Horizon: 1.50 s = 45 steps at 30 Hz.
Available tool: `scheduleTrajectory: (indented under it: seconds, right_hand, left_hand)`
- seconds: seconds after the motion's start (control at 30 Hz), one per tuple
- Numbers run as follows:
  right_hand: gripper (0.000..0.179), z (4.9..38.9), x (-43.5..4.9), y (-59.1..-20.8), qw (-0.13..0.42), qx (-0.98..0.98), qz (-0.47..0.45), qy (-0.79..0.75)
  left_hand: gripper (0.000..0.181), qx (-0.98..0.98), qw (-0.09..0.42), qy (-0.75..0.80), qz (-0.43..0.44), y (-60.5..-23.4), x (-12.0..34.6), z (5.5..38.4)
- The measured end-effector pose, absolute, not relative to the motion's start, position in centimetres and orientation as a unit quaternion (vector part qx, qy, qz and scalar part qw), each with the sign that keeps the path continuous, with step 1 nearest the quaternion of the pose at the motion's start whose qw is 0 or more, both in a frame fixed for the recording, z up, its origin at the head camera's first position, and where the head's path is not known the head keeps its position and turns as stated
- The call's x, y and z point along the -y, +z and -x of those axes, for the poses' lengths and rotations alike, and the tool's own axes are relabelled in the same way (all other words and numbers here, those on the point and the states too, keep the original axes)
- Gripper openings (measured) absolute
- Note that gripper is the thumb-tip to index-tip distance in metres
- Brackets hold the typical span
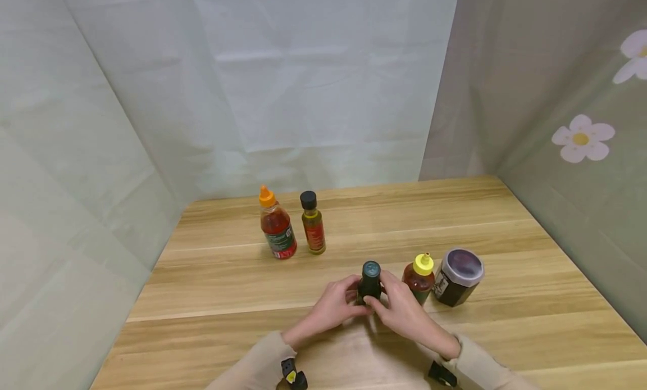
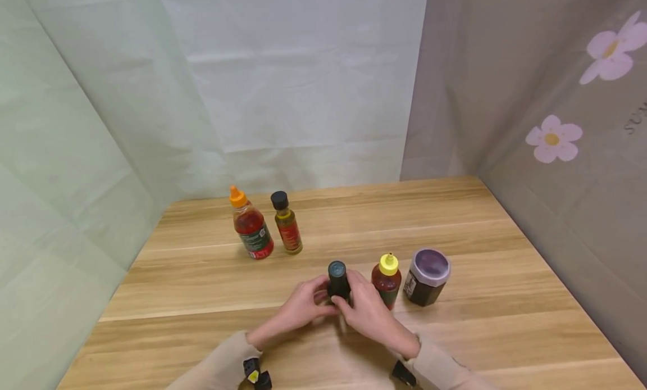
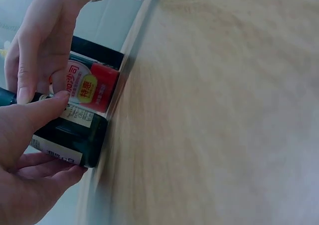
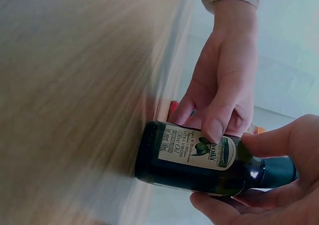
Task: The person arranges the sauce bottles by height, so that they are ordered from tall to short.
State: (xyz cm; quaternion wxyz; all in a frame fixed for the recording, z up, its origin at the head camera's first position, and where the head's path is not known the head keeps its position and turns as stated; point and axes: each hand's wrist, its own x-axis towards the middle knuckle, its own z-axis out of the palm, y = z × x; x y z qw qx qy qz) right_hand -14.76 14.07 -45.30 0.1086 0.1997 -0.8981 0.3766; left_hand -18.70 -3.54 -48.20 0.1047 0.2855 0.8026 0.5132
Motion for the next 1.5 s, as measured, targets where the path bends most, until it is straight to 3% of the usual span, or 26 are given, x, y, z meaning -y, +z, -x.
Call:
scheduleTrajectory:
  seconds: [0.73, 0.97, 1.23, 1.5]
  right_hand:
    - [0.039, 14.5, -14.5, -44.5, 0.089, 0.908, -0.218, 0.347]
    - [0.043, 13.9, -14.7, -43.8, 0.109, 0.913, -0.212, 0.332]
    - [0.064, 12.2, -14.9, -42.3, 0.181, 0.919, -0.201, 0.287]
    - [0.053, 11.7, -16.0, -40.5, 0.323, 0.845, -0.225, 0.362]
  left_hand:
    - [0.045, -0.840, 0.089, 0.455, -0.282, -47.4, 3.2, 18.7]
    - [0.044, -0.837, 0.095, 0.455, -0.290, -47.2, 3.1, 18.7]
    - [0.045, -0.829, 0.109, 0.473, -0.278, -47.3, 3.0, 18.7]
    - [0.048, -0.834, 0.106, 0.467, -0.275, -47.1, 2.9, 18.7]
